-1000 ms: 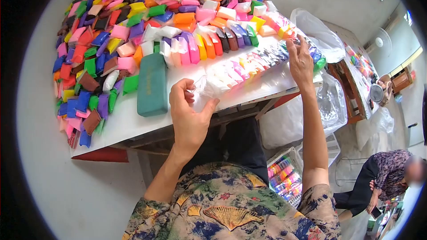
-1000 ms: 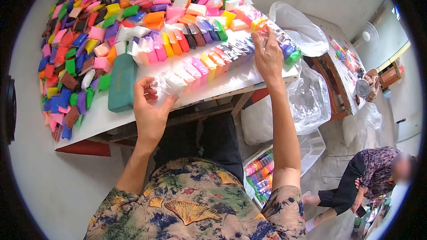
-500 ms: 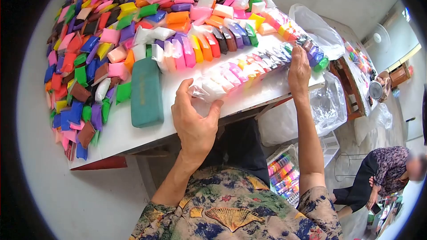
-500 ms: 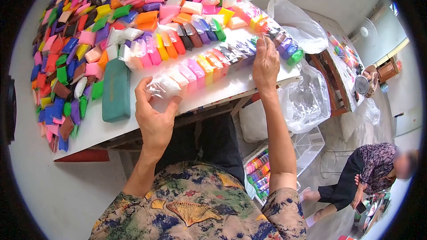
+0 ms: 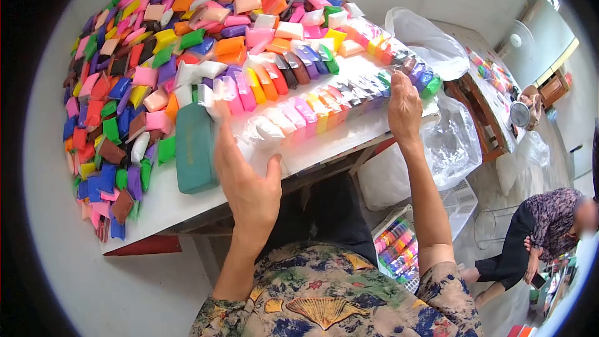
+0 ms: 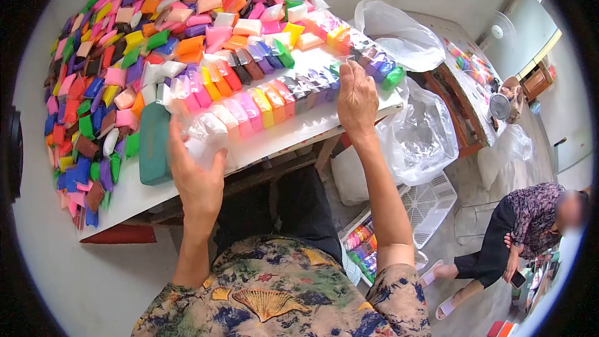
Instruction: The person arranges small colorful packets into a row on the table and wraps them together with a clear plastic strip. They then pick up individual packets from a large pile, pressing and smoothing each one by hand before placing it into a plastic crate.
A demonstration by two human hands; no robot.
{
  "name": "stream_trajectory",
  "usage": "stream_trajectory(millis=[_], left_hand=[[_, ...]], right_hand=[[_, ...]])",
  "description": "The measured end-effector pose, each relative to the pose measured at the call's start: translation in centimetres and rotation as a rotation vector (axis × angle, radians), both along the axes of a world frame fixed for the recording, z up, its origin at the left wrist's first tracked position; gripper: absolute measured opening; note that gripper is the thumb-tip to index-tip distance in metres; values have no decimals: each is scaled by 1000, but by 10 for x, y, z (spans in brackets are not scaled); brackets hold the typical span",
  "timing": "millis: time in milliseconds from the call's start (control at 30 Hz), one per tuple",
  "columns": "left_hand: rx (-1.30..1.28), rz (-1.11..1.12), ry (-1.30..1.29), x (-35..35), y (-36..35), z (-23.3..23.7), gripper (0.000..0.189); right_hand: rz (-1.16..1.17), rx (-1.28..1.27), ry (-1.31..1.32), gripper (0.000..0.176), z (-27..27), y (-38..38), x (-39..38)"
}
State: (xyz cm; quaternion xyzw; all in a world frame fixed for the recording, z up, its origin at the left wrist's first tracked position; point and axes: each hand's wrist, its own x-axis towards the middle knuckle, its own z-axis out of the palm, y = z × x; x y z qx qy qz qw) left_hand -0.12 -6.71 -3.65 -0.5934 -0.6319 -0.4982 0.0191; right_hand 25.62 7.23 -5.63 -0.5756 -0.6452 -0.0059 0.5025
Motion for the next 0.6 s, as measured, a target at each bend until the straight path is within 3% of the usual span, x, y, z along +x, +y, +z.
stream_trajectory(millis=[100, 133, 200, 267, 333, 400, 600], left_hand=[[176, -11, 195, 5, -2, 12, 81], [222, -37, 233, 6, -2, 15, 80], [205, -110, 340, 12, 9, 21, 71], [177, -142, 503, 17, 27, 24, 66], [104, -149, 609, 20, 39, 16, 65], [-43, -156, 686, 18, 46, 8, 59], [0, -228, 634, 5, 44, 11, 50]], right_hand=[[-82, 118, -73, 59, 4, -2, 6], [-95, 149, -100, 48, 9, -5, 7], [-68, 278, -226, 40, 17, -12, 1], [31, 387, -393, 47, 34, -27, -19], [283, 355, -378, 47, 29, -32, -42], [429, 299, -563, 43, 25, -37, -50], [370, 216, -555, 39, 20, -23, -11]])
